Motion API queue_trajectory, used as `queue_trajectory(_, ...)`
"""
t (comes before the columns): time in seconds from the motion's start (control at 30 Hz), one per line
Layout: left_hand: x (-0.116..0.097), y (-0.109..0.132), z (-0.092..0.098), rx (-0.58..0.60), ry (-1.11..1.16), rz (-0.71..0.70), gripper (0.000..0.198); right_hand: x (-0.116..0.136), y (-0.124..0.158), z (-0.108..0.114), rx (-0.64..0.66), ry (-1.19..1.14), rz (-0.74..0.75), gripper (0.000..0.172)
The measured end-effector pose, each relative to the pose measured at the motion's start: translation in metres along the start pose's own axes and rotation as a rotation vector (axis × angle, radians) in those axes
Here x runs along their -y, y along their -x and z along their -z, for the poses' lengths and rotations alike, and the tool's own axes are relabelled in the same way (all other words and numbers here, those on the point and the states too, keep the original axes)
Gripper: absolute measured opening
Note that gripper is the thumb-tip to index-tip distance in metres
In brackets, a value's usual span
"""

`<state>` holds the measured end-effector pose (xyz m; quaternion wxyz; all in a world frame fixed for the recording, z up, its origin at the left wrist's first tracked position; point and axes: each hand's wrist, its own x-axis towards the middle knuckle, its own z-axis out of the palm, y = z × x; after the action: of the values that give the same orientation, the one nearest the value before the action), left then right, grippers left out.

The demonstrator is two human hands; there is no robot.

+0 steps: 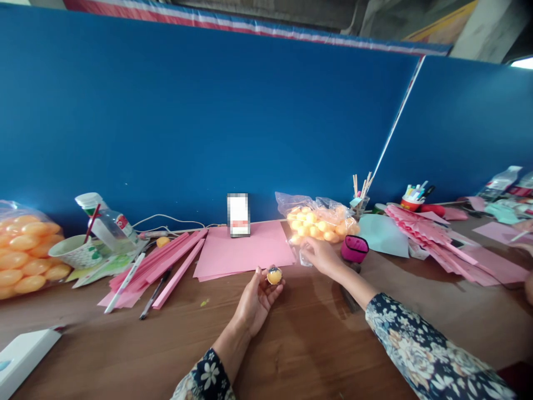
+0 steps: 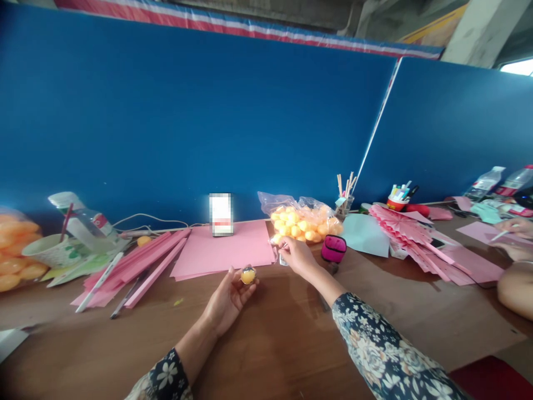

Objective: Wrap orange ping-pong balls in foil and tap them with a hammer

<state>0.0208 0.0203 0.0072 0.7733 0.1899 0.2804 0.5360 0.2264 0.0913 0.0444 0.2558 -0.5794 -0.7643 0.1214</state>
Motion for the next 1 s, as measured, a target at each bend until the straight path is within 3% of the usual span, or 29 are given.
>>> queue_trajectory(0.13,0.001,-0.001,0.0,-0.002,0.002,-0.007,0.037,0.023,0.012,-0.003,0.024,-0.312,-0.002,0.02)
queue_trajectory(0.23,0.001,0.0,-0.001,-0.016,-0.018,-0.029,0.034,0.042,0.022,-0.013,0.033,-0.72,-0.083,0.026)
queue_trajectory(0.37,0.002,0.001,-0.002,0.004,-0.053,-0.084,0.029,0.057,0.032,-0.03,0.001,-1.064,-0.192,0.027)
queue_trajectory(0.57,0.004,0.0,0.0,0.027,-0.068,-0.162,0.025,0.061,0.042,-0.046,-0.011,-1.144,-0.234,0.022)
queue_trajectory(1.0,0.006,-0.001,0.0,0.012,-0.098,-0.198,0.038,0.06,0.05,-0.061,-0.043,-1.369,-0.312,0.016)
